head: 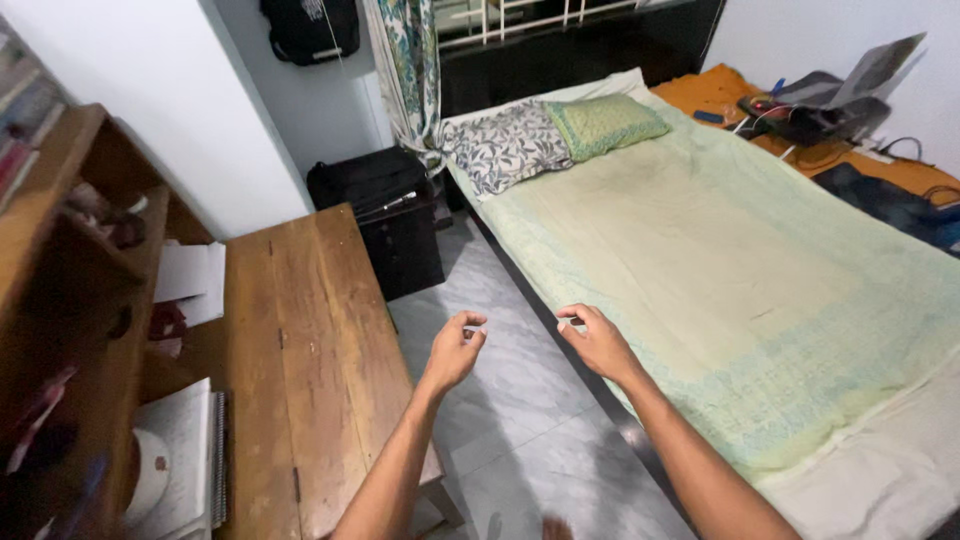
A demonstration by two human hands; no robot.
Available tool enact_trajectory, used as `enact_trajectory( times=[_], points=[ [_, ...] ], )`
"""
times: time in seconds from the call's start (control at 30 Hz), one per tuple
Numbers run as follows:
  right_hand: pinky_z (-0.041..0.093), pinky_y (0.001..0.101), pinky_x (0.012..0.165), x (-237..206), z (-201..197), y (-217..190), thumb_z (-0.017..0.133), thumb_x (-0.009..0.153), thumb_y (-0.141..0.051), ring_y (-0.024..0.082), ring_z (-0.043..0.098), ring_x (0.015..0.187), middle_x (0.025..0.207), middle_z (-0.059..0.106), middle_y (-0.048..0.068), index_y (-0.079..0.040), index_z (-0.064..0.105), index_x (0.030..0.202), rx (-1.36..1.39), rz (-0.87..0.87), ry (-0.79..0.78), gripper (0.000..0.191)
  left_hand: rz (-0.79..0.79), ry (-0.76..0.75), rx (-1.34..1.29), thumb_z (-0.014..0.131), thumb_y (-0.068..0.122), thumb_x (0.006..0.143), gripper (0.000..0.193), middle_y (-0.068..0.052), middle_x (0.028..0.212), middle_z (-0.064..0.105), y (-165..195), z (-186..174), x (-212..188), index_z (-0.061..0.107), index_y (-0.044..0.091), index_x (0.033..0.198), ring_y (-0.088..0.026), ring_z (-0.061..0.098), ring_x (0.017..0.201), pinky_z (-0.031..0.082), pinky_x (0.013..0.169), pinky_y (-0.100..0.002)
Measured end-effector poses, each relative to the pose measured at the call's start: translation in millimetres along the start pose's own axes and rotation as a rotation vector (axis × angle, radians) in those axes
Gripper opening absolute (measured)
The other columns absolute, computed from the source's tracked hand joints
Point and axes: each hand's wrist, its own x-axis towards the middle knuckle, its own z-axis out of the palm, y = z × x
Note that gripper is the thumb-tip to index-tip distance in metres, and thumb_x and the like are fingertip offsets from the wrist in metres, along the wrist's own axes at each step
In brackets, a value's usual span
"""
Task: The person tidies a bedroom: they move a black backpack off the bed, carry a small wooden box to the desk, arrange notebooks, wallets and pouches from the bed onto the desk and shelf, straighten the pillows and bedsheet, and place a blue case on the shelf above the desk.
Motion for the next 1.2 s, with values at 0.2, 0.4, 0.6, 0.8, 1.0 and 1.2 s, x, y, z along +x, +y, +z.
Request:
enact_trajectory(
  times=[0.2,0.4,0.6,0.8,1.0,1.2],
  points=[
    [0.054,0.0367,0.093,-43,-9,-26,0.061,0.098,-0.033,0.024,0.069,0.107,0.113,0.072,0.011,-0.010,0.070,0.115,-0.019,-0.069,0.054,0.030,0.064,0.040,-0.014,0.066,0.019,0.094,0.028,-0.008,0.116,0.074,57,-13,-40,0.068,0.008,0.119,-0.020,0.072,0.097,0.056,0.082,-0.034],
    [0.052,0.0366,0.092,-107,-11,-66,0.056,0.102,-0.040,0.025,0.067,0.106,0.111,0.072,0.012,-0.008,0.070,0.114,-0.066,-0.114,0.082,0.037,0.108,0.044,-0.007,0.067,0.020,0.094,0.028,-0.009,0.115,0.074,91,-15,-114,0.067,0.007,0.119,-0.020,0.073,0.098,0.057,0.082,-0.035],
    [0.052,0.0357,0.090,-220,-28,-137,0.056,0.102,-0.040,0.023,0.068,0.103,0.113,0.070,0.011,-0.009,0.070,0.116,-0.003,-0.078,0.089,0.037,0.092,0.068,-0.070,0.066,0.020,0.094,0.030,-0.009,0.117,0.073,128,-17,-226,0.066,0.007,0.121,-0.020,0.072,0.100,0.057,0.083,-0.034],
    [0.053,0.0354,0.090,-344,-32,-192,0.055,0.101,-0.039,0.023,0.068,0.105,0.116,0.069,0.011,-0.010,0.070,0.119,0.043,-0.087,0.106,0.037,0.071,0.050,-0.100,0.066,0.020,0.094,0.031,-0.008,0.116,0.072,153,-23,-351,0.066,0.007,0.122,-0.019,0.071,0.101,0.057,0.082,-0.033],
    [0.051,0.0367,0.096,-400,-36,-239,0.057,0.101,-0.037,0.026,0.067,0.110,0.118,0.070,0.013,-0.009,0.070,0.119,-0.017,-0.129,0.143,0.035,0.088,0.056,-0.119,0.067,0.020,0.093,0.032,-0.008,0.118,0.071,178,-48,-409,0.065,0.007,0.122,-0.019,0.070,0.100,0.057,0.082,-0.033],
    [0.051,0.0357,0.094,-424,-29,-275,0.056,0.101,-0.036,0.025,0.067,0.110,0.119,0.070,0.011,-0.010,0.070,0.120,0.007,-0.156,0.153,0.035,0.117,0.073,-0.097,0.068,0.020,0.092,0.033,-0.008,0.117,0.071,180,-74,-434,0.065,0.007,0.122,-0.019,0.071,0.099,0.057,0.083,-0.033]
  ],
)
